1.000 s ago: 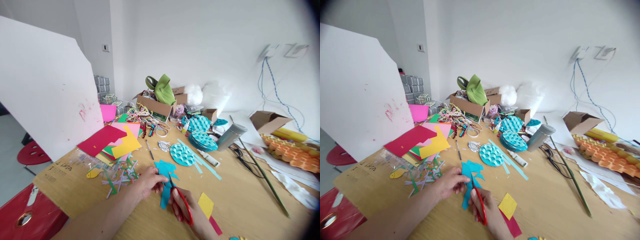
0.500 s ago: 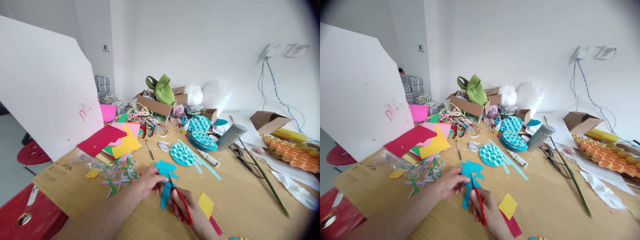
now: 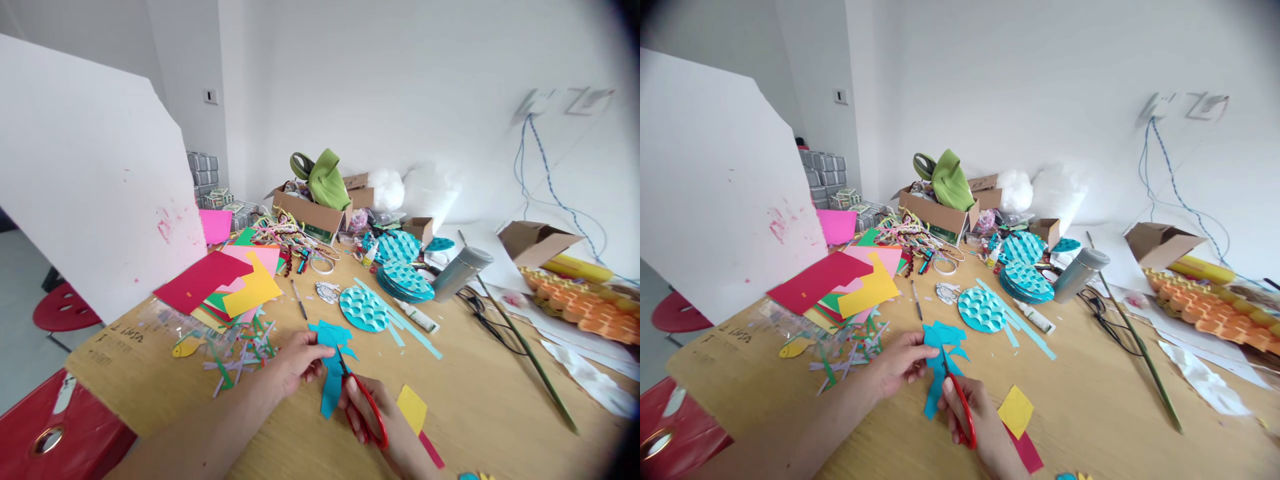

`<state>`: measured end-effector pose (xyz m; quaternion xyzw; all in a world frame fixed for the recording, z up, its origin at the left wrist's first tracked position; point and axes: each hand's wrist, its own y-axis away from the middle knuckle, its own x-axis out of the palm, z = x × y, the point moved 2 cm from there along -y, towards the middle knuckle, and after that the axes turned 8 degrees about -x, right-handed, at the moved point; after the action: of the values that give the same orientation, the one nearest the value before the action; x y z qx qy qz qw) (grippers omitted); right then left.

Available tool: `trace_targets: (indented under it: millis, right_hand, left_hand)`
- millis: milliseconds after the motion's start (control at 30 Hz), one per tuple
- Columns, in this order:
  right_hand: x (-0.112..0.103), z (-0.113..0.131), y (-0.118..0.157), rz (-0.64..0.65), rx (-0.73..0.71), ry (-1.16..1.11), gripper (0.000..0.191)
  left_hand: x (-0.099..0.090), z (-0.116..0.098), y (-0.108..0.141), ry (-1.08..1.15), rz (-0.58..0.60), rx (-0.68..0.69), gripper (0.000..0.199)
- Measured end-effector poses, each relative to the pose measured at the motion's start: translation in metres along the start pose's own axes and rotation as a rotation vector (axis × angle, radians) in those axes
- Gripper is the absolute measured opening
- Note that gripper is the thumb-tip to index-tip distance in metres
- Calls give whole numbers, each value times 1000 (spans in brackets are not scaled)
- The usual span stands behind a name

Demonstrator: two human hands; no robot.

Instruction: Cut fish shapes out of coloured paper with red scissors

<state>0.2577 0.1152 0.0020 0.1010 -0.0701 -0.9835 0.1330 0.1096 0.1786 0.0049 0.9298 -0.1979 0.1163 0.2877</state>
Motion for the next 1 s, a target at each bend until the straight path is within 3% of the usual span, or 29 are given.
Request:
trace_targets:
  millis: [467,733,1000]
  right_hand:
    - [-1,-2,0,36,7,-113,58]
    - [2,2,2,-7,1,-221,57]
    - [0,6,4,12,-51,-281,53]
  left_hand:
    - [-1,-1,-2,31,24,52,33]
    - [0,-2,-1,86,-3,4,32]
    - [0,5,-4,-53,40,-18,32]
